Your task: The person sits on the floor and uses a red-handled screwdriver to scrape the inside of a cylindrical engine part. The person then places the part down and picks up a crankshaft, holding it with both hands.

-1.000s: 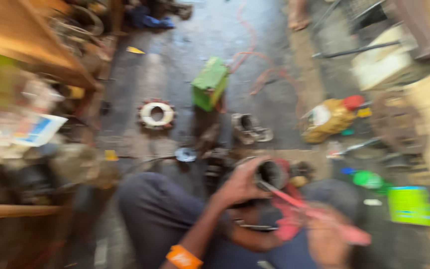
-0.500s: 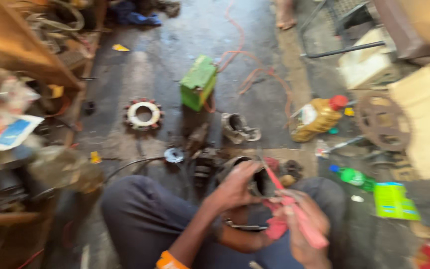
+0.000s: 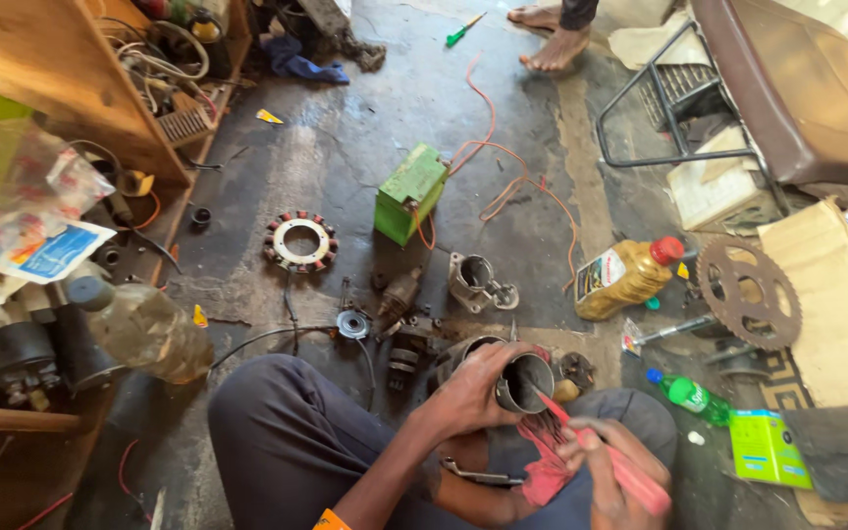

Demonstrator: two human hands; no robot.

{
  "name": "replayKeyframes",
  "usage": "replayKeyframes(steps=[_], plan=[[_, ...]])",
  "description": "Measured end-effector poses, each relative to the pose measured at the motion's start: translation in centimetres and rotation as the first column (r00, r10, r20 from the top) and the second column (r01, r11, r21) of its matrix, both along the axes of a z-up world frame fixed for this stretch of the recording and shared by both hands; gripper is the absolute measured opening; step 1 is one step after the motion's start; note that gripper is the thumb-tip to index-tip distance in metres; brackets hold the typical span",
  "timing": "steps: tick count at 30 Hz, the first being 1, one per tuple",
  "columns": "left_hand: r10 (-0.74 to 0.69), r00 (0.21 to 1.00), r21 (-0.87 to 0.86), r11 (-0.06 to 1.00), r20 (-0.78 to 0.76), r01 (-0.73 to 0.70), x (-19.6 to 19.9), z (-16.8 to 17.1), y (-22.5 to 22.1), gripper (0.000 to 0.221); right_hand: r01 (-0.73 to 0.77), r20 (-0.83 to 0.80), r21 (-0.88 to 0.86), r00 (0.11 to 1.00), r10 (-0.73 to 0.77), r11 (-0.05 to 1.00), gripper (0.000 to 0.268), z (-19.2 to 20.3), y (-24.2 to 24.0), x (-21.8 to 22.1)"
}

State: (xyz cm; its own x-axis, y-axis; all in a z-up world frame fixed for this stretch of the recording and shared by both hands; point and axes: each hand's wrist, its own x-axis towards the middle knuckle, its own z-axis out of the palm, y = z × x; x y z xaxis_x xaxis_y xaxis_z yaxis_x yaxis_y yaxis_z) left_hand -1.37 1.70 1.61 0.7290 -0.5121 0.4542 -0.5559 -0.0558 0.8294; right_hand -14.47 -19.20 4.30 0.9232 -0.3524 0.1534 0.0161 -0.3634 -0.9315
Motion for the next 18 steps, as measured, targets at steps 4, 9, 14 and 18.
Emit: replayKeyframes(steps=[4, 9, 14, 18], plan=[[0.023, 1.0, -0.016, 1.0, -0.021, -0.023, 0.0, -1.3, -0.3, 0.084, 0.057, 0.02, 0.023, 0.998, -0.057, 0.998, 0.024, -4.7, -4.9, -1.7], [0.058, 0.997, -0.047, 0.997, -0.042, -0.06, 0.4, -1.6, -0.6, 0.085, -0.265, -0.354, 0.421, 0.832, 0.426, 0.867, 0.036, -6.4, -15.4, 1.7], [0.015, 1.0, -0.012, 1.0, 0.027, -0.014, -0.2, -1.0, -0.4, 0.081, -0.126, 0.053, 0.131, 0.991, 0.12, 0.983, 0.039, -7.5, -11.4, -0.5], [-0.036, 0.999, 0.005, 0.999, -0.008, 0.036, -0.3, 0.2, 0.0, 0.082, 0.021, 0.191, 0.109, 0.981, -0.041, 0.994, 0.037, -8.2, -4.8, -1.4]])
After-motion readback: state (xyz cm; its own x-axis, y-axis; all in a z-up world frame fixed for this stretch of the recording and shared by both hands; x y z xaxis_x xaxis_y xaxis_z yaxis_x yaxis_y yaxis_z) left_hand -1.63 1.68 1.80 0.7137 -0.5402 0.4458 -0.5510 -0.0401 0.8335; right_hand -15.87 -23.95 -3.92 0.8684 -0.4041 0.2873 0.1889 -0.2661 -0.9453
